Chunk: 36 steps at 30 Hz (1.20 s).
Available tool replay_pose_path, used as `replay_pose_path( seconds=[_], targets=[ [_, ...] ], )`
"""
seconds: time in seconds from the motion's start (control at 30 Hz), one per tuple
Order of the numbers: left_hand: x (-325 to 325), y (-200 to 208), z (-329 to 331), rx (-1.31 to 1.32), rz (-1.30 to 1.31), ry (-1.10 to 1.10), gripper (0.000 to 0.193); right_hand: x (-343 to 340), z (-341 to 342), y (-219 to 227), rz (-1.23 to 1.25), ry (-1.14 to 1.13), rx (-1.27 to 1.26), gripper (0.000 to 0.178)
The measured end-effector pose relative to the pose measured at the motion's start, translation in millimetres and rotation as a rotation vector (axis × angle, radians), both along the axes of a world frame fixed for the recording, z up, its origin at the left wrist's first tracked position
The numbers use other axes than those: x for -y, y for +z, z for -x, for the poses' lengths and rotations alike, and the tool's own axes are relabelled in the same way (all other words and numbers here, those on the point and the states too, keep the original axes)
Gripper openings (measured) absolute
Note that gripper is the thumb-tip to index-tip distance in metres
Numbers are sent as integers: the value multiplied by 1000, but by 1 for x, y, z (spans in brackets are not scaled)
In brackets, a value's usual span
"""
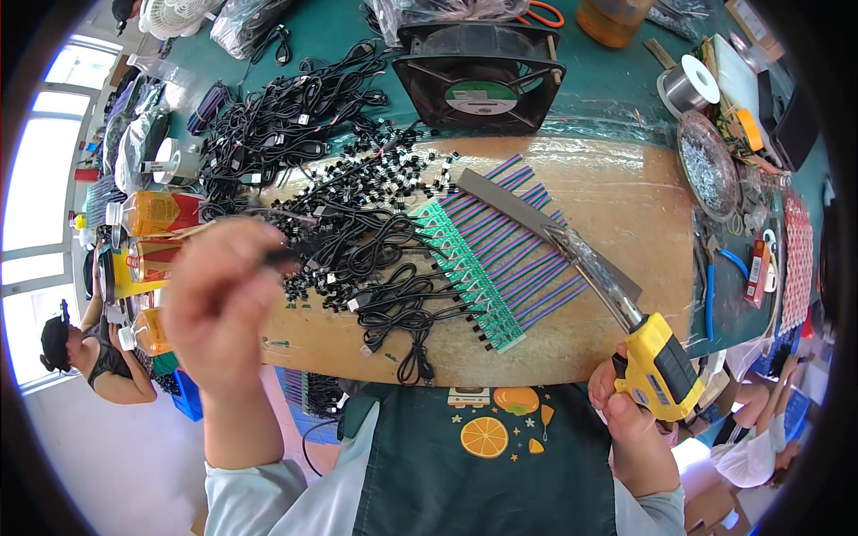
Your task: The person assembles wiring harnesses onto a green circuit component strip by soldering the wires with a soldering iron and securing them with a hot glue gun.
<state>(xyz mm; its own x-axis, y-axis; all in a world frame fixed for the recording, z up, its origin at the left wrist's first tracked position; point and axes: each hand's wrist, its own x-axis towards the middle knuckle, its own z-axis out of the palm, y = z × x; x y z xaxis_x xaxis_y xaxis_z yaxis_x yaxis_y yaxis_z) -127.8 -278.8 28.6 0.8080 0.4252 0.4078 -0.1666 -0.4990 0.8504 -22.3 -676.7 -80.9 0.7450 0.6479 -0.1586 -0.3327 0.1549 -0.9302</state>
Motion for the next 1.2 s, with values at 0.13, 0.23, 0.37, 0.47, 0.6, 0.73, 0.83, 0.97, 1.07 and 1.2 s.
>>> replay_pose_path(
  seconds=[0.13, 0.23, 0.37, 0.47, 0.6, 0.73, 0.83, 0.97, 1.07, 1.2],
  targets=[
    [30, -10, 18, 9, 182, -252, 18, 2, 0, -2, -7, 10, 20, 73],
    [24, -21, 15, -238, 128, -469, 19, 3, -1, -2, -13, 30, 36, 74],
    [25, -21, 11, -480, -447, -446, 20, 8, 1, -7, 2, 26, 63, 75],
    [33, -8, 0, -479, -339, -438, 20, 12, 1, -9, 30, 44, 74, 76],
    [51, -15, -15, -497, -444, -263, 22, 10, 3, -6, 59, 15, 44, 76],
    [65, -27, -29, -520, -517, -132, 28, 6, 0, -3, 13, 27, 14, 72],
    [69, -31, -30, -535, -500, -125, 25, 2, -1, -2, -5, 24, -1, 71],
    [75, -34, -27, -482, -408, -114, 19, 3, 0, -3, -28, 25, -33, 70],
    [81, -37, -24, -441, -290, -117, 17, -1, -5, -1, -100, 23, 32, 39],
    [87, -43, -20, -390, -178, -174, 16, 3, -5, 5, 34, 26, 71, 29]
  ],
)
